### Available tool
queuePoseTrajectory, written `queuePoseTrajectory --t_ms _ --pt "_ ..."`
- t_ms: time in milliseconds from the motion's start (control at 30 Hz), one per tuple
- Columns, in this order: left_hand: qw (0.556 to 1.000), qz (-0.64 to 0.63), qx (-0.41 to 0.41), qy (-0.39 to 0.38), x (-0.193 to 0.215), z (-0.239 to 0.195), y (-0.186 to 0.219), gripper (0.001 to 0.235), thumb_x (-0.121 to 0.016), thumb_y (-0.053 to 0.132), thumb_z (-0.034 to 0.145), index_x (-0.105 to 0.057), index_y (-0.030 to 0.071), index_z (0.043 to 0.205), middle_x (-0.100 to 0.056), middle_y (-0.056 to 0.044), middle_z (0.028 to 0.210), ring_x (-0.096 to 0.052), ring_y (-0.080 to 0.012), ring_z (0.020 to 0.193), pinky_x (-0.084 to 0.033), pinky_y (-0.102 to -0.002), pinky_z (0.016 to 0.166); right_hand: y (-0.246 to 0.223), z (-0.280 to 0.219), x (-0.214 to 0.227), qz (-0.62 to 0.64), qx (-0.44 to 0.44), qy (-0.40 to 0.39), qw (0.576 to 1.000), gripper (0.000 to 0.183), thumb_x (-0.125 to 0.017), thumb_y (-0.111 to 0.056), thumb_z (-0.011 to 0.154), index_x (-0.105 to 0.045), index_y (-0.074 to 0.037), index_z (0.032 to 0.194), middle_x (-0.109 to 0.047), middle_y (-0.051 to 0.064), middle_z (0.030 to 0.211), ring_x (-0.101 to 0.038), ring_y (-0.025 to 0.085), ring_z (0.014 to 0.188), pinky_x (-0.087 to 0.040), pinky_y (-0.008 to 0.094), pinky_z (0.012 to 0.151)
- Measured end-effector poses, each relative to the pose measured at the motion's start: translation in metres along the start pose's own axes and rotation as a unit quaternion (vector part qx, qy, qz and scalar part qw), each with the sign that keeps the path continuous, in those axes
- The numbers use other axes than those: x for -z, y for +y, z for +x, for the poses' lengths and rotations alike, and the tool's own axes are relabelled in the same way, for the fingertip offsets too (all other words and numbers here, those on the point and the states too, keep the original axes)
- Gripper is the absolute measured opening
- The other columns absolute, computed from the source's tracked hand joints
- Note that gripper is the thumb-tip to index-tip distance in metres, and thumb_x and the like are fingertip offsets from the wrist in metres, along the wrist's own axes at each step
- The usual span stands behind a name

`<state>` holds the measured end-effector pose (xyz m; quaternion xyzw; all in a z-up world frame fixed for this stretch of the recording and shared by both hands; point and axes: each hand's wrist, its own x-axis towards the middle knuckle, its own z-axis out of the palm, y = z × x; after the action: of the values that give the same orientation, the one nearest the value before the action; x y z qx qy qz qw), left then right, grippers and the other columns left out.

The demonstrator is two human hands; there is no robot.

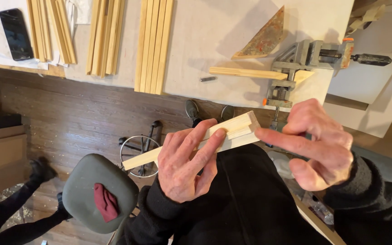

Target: Assemble wooden picture frame components using glue, a corner clamp, and a hammer.

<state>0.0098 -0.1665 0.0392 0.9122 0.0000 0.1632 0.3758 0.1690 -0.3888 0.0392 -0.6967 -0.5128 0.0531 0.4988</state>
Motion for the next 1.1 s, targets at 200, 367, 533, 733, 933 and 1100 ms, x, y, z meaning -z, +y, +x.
queuePoseTrajectory --t_ms 200,367,533,733,933,1100 --pt "1.0 0.003 -0.005 -0.001 0.0 0.001 -0.001 0.053 -0.069 -0.001 0.084 -0.063 0.006 0.136 -0.065 -0.014 0.137 -0.068 -0.03 0.111 -0.052 -0.04 0.094 0.019 -0.017 -0.002 0.042 0.014 -0.004 0.999 0.04 -0.051 -0.026 0.093 -0.077 -0.001 0.111 -0.048 -0.003 0.071 -0.047 0.015 0.069 -0.042 0.037 0.067" --pt "1.0 0.004 0.003 0.003 0.001 0.003 -0.002 0.052 -0.069 0.0 0.083 -0.064 0.005 0.135 -0.066 -0.015 0.135 -0.068 -0.0302 0.109 -0.051 -0.04 0.091 0.009 0.005 0.004 0.082 0.018 0.003 0.997 0.039 -0.049 -0.031 0.101 -0.073 -0.003 0.112 -0.051 -0.001 0.075 -0.048 0.016 0.072 -0.043 0.037 0.07" --pt "1.0 -0.011 -0.005 -0.004 0.002 0.007 -0.003 0.053 -0.068 0.0 0.082 -0.064 0.005 0.135 -0.066 -0.016 0.135 -0.067 -0.0302 0.109 -0.052 -0.04 0.093 0.023 0.01 0.005 0.05 0.018 -0.012 0.999 0.046 -0.046 -0.038 0.103 -0.071 -0.001 0.115 -0.05 0.001 0.078 -0.048 0.018 0.076 -0.044 0.04 0.073" --pt "1.0 -0.01 -0.016 -0.004 0.002 0.008 -0.005 0.054 -0.067 -0.001 0.082 -0.063 0.004 0.135 -0.065 -0.017 0.135 -0.068 -0.0304 0.107 -0.052 -0.04 0.09 0.053 -0.003 -0.002 0.05 0.014 -0.023 0.998 0.055 -0.041 -0.044 0.106 -0.07 -0.001 0.125 -0.048 0.0 0.083 -0.046 0.014 0.076 -0.04 0.032 0.065" --pt "1.0 -0.021 -0.017 -0.011 0.003 0.008 -0.005 0.057 -0.068 -0.001 0.079 -0.063 0.005 0.136 -0.066 -0.016 0.135 -0.068 -0.0292 0.107 -0.051 -0.039 0.09 0.046 0.008 0.002 0.026 0.016 -0.043 0.999 0.055 -0.036 -0.042 0.11 -0.069 -0.002 0.128 -0.05 0.0 0.083 -0.047 0.013 0.076 -0.042 0.034 0.068" --pt "0.999 -0.035 -0.001 -0.022 0.003 0.007 -0.006 0.054 -0.069 0.0 0.081 -0.063 0.005 0.135 -0.066 -0.015 0.135 -0.068 -0.0294 0.107 -0.051 -0.039 0.089 0.047 0.002 -0.004 0.095 -0.004 -0.022 0.995 0.057 -0.039 -0.046 0.109 -0.067 0.0 0.124 -0.052 0.001 0.081 -0.05 0.016 0.077 -0.045 0.036 0.072"
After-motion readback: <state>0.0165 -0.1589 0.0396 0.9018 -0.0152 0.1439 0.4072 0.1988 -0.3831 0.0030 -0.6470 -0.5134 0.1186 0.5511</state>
